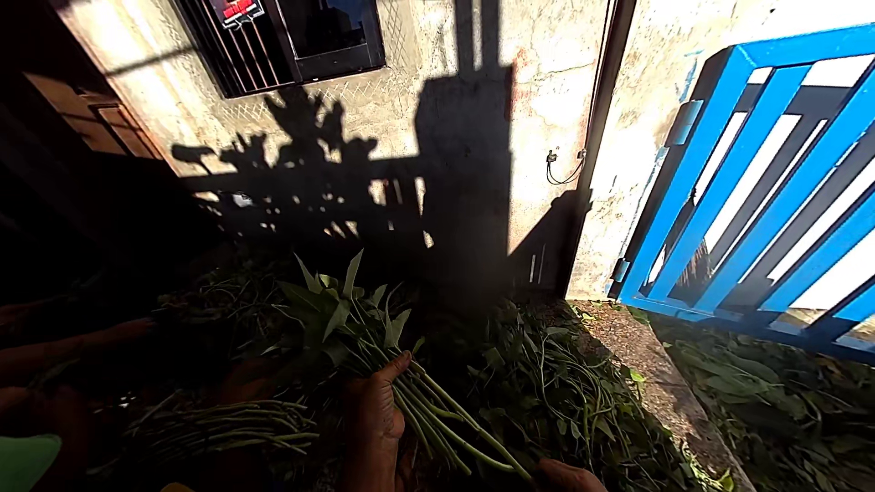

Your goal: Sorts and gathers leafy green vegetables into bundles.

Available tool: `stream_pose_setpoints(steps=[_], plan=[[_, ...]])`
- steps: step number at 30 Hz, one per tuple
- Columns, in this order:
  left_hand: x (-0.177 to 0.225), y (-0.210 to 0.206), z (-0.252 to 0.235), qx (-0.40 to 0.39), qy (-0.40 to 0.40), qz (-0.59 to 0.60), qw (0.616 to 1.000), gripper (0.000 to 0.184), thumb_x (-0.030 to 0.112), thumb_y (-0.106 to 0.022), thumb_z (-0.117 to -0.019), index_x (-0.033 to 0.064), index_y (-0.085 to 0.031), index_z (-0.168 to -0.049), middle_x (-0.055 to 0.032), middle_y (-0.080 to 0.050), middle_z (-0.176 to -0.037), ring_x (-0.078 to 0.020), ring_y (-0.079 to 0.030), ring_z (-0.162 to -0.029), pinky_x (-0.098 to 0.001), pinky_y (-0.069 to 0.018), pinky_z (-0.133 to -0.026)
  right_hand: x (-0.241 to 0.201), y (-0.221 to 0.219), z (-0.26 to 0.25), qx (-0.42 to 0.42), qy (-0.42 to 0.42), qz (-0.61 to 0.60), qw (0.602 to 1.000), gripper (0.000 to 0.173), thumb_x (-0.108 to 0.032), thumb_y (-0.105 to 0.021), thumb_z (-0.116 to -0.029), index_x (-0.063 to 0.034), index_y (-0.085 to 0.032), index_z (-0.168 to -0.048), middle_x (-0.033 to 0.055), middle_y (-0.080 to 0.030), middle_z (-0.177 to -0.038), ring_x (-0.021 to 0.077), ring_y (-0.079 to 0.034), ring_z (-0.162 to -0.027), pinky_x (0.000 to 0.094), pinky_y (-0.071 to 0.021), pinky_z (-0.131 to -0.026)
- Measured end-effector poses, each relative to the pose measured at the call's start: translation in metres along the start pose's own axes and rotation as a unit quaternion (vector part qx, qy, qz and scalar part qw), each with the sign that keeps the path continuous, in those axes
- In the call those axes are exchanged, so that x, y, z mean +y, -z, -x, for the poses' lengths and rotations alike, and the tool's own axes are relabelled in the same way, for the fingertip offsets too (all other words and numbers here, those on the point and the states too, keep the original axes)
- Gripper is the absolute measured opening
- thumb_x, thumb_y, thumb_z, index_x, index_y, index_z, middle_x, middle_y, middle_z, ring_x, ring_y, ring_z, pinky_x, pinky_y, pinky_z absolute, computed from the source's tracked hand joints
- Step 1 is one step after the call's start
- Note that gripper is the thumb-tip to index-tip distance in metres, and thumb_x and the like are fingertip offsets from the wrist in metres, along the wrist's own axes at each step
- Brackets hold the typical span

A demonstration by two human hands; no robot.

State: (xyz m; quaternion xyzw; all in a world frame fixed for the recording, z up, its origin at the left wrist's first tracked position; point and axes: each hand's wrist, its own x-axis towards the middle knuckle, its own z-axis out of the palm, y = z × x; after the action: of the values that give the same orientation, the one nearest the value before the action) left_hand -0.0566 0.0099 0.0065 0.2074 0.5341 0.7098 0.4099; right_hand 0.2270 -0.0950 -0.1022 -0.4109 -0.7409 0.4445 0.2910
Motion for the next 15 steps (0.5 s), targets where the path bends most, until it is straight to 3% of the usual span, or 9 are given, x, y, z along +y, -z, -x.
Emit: stream_pose_setpoints(steps=[3, 6, 8, 9, 10, 12, 13, 14, 15], plan=[[-0.009, -0.008, 0.009, 0.014, -0.014, 0.016, 1.000, 0.045, -0.014, -0.081, -0.0750, -0.0115, -0.059, -0.114, -0.0242, -0.071, -0.087, -0.0326, -0.072, -0.068, -0.0453, -0.0644, -0.062, 0.008, -0.009, -0.010, 0.178, -0.069, -0.173, 0.966, 0.029, -0.021, -0.049, -0.1080, -0.0002, -0.068, -0.108, 0.0065, -0.065, -0.081, 0.0145, -0.060, -0.069, 0.0333, -0.0528, -0.065], [-0.015, -0.016, 0.017, 0.044, -0.035, 0.031, 0.998, 0.041, -0.011, -0.082, -0.0762, -0.0110, -0.061, -0.112, -0.0229, -0.072, -0.086, -0.0310, -0.073, -0.069, -0.0442, -0.0646, -0.064, 0.003, -0.004, -0.033, 0.353, -0.149, -0.472, 0.794, 0.024, -0.017, -0.045, -0.1081, -0.0016, -0.063, -0.106, 0.0051, -0.062, -0.076, 0.0132, -0.058, -0.060, 0.0313, -0.0539, -0.057], [-0.006, -0.013, 0.010, 0.081, -0.073, 0.047, 0.993, 0.043, -0.008, -0.081, -0.0792, -0.0078, -0.060, -0.116, -0.0191, -0.072, -0.091, -0.0270, -0.074, -0.077, -0.0421, -0.0649, -0.069, 0.022, 0.012, -0.040, 0.453, -0.190, -0.509, 0.707, 0.022, -0.020, -0.044, -0.1095, -0.0052, -0.058, -0.103, 0.0028, -0.059, -0.072, 0.0120, -0.057, -0.054, 0.0299, -0.0541, -0.051], [0.001, -0.009, 0.003, 0.099, -0.097, 0.060, 0.989, 0.040, -0.007, -0.080, -0.0803, -0.0079, -0.060, -0.115, -0.0189, -0.072, -0.090, -0.0269, -0.074, -0.077, -0.0421, -0.0649, -0.069, 0.042, 0.020, -0.036, 0.474, -0.213, -0.458, 0.721, 0.025, -0.020, -0.044, -0.1098, -0.0032, -0.059, -0.100, 0.0028, -0.059, -0.070, 0.0107, -0.055, -0.053, 0.0274, -0.0518, -0.050], [0.009, -0.006, -0.002, 0.110, -0.118, 0.072, 0.984, 0.038, -0.008, -0.079, -0.0810, -0.0085, -0.061, -0.114, -0.0189, -0.072, -0.090, -0.0270, -0.074, -0.077, -0.0423, -0.0648, -0.069, 0.065, 0.027, -0.028, 0.453, -0.243, -0.354, 0.782, 0.032, -0.021, -0.046, -0.1095, 0.0001, -0.062, -0.093, 0.0036, -0.058, -0.067, 0.0110, -0.054, -0.052, 0.0273, -0.0493, -0.051], [0.020, -0.002, -0.007, 0.109, -0.131, 0.074, 0.983, 0.037, -0.008, -0.077, -0.0824, -0.0082, -0.060, -0.115, -0.0175, -0.072, -0.092, -0.0253, -0.074, -0.080, -0.0409, -0.0647, -0.072, 0.117, 0.040, -0.008, 0.249, -0.319, -0.070, 0.912, 0.040, -0.029, -0.054, -0.1038, -0.0013, -0.070, -0.081, 0.0107, -0.066, -0.072, 0.0211, -0.062, -0.066, 0.0416, -0.0506, -0.064], [0.021, -0.001, -0.006, 0.101, -0.123, 0.069, 0.985, 0.036, -0.009, -0.076, -0.0831, -0.0084, -0.059, -0.115, -0.0179, -0.072, -0.091, -0.0255, -0.074, -0.078, -0.0406, -0.0650, -0.070, 0.134, 0.044, -0.006, 0.135, -0.357, 0.058, 0.923, 0.033, -0.033, -0.062, -0.0971, -0.0034, -0.075, -0.087, 0.0181, -0.071, -0.088, 0.0320, -0.067, -0.086, 0.0548, -0.0529, -0.078], [0.020, -0.001, -0.004, 0.090, -0.104, 0.062, 0.989, 0.034, -0.009, -0.075, -0.0841, -0.0088, -0.060, -0.114, -0.0186, -0.073, -0.089, -0.0262, -0.074, -0.075, -0.0404, -0.0653, -0.067, 0.141, 0.044, -0.013, 0.079, -0.389, 0.147, 0.906, 0.027, -0.031, -0.069, -0.0900, -0.0077, -0.079, -0.098, 0.0237, -0.071, -0.110, 0.0419, -0.064, -0.110, 0.0641, -0.0509, -0.093], [0.018, -0.003, -0.001, 0.073, -0.075, 0.052, 0.993, 0.032, -0.008, -0.073, -0.0858, -0.0091, -0.060, -0.114, -0.0197, -0.073, -0.087, -0.0274, -0.074, -0.072, -0.0406, -0.0648, -0.065, 0.143, 0.042, -0.024, 0.083, -0.405, 0.190, 0.891, 0.028, -0.026, -0.072, -0.0858, -0.0095, -0.079, -0.107, 0.0270, -0.064, -0.125, 0.0474, -0.056, -0.124, 0.0667, -0.0476, -0.100]])
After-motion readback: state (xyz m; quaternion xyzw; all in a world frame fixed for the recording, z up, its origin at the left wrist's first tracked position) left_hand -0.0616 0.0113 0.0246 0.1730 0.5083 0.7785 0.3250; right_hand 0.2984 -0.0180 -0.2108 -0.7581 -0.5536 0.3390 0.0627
